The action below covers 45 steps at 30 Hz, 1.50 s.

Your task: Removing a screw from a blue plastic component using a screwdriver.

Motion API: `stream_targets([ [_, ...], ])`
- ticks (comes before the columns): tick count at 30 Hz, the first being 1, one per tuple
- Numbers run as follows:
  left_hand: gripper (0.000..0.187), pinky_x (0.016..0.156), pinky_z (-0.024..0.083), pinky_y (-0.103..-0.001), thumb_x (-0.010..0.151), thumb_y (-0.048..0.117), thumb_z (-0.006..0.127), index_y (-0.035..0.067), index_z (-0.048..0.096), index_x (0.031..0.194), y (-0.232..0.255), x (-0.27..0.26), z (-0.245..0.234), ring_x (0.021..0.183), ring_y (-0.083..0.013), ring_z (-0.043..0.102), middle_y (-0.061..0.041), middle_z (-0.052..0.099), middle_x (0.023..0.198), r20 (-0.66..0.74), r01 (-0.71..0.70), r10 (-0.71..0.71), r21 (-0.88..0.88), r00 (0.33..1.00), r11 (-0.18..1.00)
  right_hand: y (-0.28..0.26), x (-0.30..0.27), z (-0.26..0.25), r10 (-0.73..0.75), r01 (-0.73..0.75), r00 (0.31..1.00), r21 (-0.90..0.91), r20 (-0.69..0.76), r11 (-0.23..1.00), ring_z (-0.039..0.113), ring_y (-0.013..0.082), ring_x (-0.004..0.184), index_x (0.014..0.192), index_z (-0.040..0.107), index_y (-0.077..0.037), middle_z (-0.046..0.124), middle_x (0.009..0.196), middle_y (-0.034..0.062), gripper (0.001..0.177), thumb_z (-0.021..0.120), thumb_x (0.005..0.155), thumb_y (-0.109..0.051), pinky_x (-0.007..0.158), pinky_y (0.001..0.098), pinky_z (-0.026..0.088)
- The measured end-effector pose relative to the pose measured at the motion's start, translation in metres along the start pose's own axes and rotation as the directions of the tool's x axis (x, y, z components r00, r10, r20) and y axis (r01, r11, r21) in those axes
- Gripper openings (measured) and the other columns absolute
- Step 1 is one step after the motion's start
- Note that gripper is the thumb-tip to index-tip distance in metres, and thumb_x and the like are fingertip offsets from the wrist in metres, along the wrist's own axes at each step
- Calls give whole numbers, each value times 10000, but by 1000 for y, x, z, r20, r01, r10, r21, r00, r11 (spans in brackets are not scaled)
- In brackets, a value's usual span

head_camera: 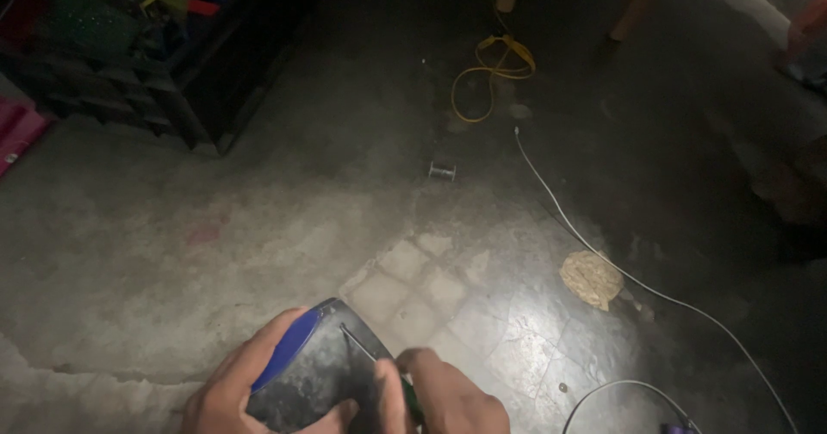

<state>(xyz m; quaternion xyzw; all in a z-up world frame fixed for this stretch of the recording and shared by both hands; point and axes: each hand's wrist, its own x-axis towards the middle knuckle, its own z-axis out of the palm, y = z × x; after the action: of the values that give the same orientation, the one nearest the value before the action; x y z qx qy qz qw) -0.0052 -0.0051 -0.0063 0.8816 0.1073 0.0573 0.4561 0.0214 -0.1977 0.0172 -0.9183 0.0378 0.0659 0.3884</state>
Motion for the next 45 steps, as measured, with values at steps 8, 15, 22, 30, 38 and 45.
stream_targets([
  [8, 920, 981, 545, -362, 475, 136, 941, 139, 659, 1351, 30, 3, -12, 1116, -197, 734, -98, 750, 1213, -5, 188, -188, 4, 982, 982, -2, -2, -21, -514, 557, 804, 76, -299, 827, 822, 131, 766, 903, 808, -98, 772, 830, 54, 166, 881, 773, -172, 628, 240, 648],
  [15, 922, 946, 572, -353, 486, 166, 972, 120, 661, 1353, 17, 1, -7, 1071, -200, 728, -95, 727, 1157, 7, 136, -136, -113, 991, 984, 3, 2, -28, -584, 607, 795, 239, -167, 758, 785, 120, 950, 827, 797, -127, 772, 1001, 48, 161, 801, 714, -13, 751, 220, 636],
  [22, 771, 903, 585, -331, 559, 125, 948, 108, 725, 1297, 16, 1, -8, 1009, -184, 771, -78, 777, 1089, 54, 117, -111, -130, 992, 985, -9, -4, -14, -237, 244, 970, 159, -63, 957, 809, 116, 735, 1176, 732, -183, 750, 780, 55, 343, 822, 858, -278, 603, 273, 617],
  [30, 816, 885, 612, -311, 539, 111, 935, 92, 678, 1313, 0, -2, -5, 975, -173, 776, -72, 772, 1066, 44, 125, -118, -260, 992, 958, -2, -3, -16, -373, 381, 919, 45, -127, 924, 810, 119, 708, 921, 804, -157, 779, 782, 43, 99, 791, 885, -248, 599, 276, 607],
  [38, 772, 943, 578, -315, 574, 117, 935, 20, 711, 1306, -6, -12, -2, 1052, -191, 752, -114, 776, 1113, -79, -61, 38, -310, 996, 949, -21, -12, -21, -651, 700, 712, 192, -262, 688, 796, 100, 870, 866, 768, -133, 718, 960, 17, 159, 777, 765, -10, 713, 219, 618],
  [45, 753, 894, 601, -302, 535, 94, 937, 38, 712, 1252, -8, -12, -14, 1001, -150, 797, -94, 775, 1086, -71, 44, -81, -413, 994, 910, -25, -13, 1, 48, -54, 998, -136, -48, 989, 758, 123, 592, 968, 781, -230, 753, 689, 18, 161, 824, 855, -336, 605, 266, 576],
])
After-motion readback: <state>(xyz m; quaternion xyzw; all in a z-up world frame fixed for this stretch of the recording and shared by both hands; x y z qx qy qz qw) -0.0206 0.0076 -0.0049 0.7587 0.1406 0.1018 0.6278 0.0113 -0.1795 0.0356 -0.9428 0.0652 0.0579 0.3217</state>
